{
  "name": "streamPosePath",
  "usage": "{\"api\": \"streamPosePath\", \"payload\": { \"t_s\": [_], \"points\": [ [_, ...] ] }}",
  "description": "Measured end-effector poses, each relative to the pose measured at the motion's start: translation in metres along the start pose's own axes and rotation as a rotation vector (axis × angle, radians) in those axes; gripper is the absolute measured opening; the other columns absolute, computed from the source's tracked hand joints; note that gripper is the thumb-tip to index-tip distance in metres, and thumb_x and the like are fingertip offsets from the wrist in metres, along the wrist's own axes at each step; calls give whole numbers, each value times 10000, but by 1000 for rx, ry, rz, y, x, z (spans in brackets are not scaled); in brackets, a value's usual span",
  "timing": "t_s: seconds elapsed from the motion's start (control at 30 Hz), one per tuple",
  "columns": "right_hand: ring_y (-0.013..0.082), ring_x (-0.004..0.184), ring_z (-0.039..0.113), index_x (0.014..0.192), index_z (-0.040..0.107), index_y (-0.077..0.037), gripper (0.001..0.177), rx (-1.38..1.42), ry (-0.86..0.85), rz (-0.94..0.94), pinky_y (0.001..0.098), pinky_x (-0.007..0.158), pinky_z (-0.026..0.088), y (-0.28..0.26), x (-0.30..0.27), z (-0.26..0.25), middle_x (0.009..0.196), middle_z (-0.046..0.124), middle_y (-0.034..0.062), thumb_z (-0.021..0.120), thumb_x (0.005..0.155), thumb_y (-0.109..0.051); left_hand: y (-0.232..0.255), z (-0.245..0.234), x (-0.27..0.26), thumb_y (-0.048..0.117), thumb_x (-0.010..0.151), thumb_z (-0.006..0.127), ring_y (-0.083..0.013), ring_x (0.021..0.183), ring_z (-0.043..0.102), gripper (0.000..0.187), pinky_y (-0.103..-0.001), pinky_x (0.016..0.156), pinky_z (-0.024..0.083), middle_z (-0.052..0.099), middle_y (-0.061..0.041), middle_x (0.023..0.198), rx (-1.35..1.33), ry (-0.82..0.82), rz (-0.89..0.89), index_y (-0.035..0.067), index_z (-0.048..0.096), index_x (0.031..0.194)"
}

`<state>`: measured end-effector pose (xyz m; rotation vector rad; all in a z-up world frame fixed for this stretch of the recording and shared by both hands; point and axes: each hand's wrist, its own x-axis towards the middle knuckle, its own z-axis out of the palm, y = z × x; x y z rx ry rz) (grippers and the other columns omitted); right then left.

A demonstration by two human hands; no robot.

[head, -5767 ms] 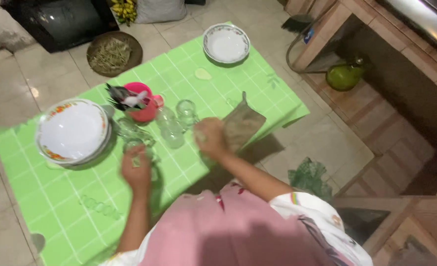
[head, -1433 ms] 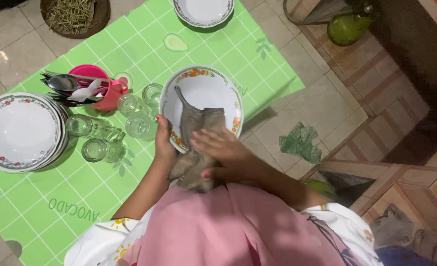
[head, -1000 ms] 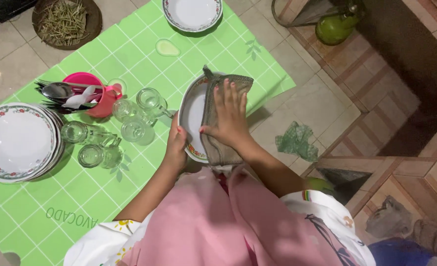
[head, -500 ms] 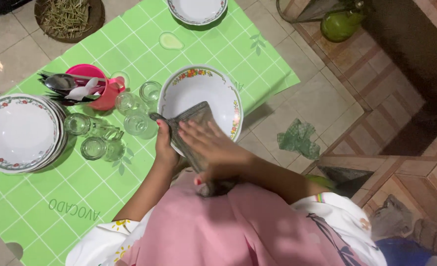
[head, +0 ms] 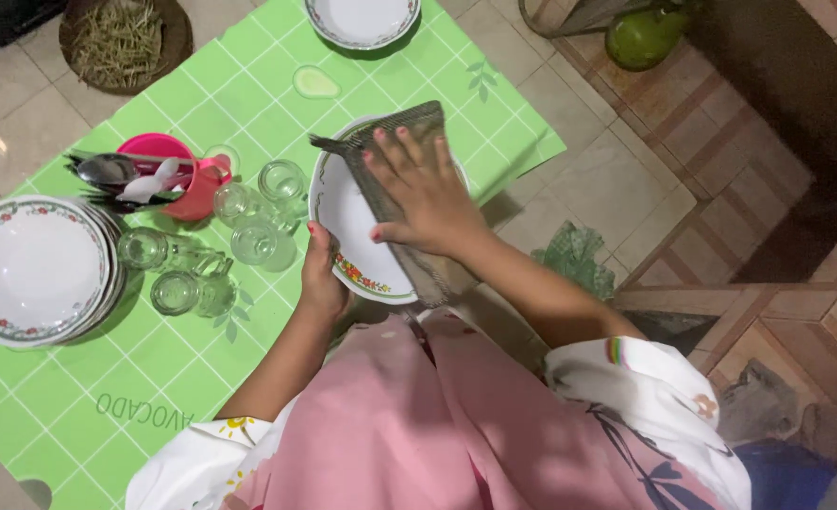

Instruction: Wiping and drying dishes with a cloth and arranging them on a table.

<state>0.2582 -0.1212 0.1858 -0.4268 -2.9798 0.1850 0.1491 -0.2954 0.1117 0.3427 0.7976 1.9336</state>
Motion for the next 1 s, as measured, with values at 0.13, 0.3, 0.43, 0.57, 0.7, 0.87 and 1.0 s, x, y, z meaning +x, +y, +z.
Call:
{"api": "streamPosePath", "payload": {
  "t_s": [0.13,0.3,0.43,0.57,0.7,0.87,1.0],
  "points": [
    [404,1610,25,1674,163,-130,1126,128,82,-31,697,1243,41,-18,14,27,1746,38,155,463,877,-866,2,15,-4,610,1017,447,-290,1358,527,822,-456,1159,426,498,-139,1515,-40,35,-2,26,318,1581],
    [454,1650,10,1703,22,-84,1208,386,141,-103,697,1289,32,-53,4,36,1773,-27,226,349,849,-874,17,31,-9,622,994,401,-274,1372,480,812,-436,1080,376,425,-89,1603,88,100,1,109,247,1604],
    [442,1622,12,1663,27,-51,1228,483,-4,-246,672,1253,54,-63,-16,5,1740,-29,237,398,860,-903,14,10,-9,635,1005,382,-208,1490,430,802,-416,1227,371,381,-59,1634,78,29,53,128,241,1610],
    [324,1604,68,1635,154,-90,1177,337,-355,-348,630,1239,61,-50,-27,-26,1733,77,148,510,814,-855,21,-4,-8,610,1063,396,-312,1332,559,755,-478,1162,452,520,-181,1467,-149,112,123,35,378,1552],
    [268,1574,120,1606,299,-184,1105,142,-430,-133,601,1244,47,-26,-22,-39,1709,198,49,546,759,-849,37,5,-5,613,1037,403,-304,1341,565,771,-462,1151,467,538,-158,1483,-60,122,198,26,391,1537],
    [286,1565,145,1613,297,-165,1128,-47,-197,33,658,1210,56,-13,1,-16,1692,222,69,507,761,-874,32,5,-4,617,1043,408,-305,1336,562,786,-465,1144,465,540,-169,1474,-4,58,144,7,384,1537],
    [353,1564,112,1618,197,-100,1235,38,-24,65,653,1214,73,-31,20,0,1695,130,139,457,746,-934,24,6,-2,614,1047,403,-321,1369,525,801,-479,1169,432,502,-179,1507,7,18,108,5,346,1564]
  ]
}}
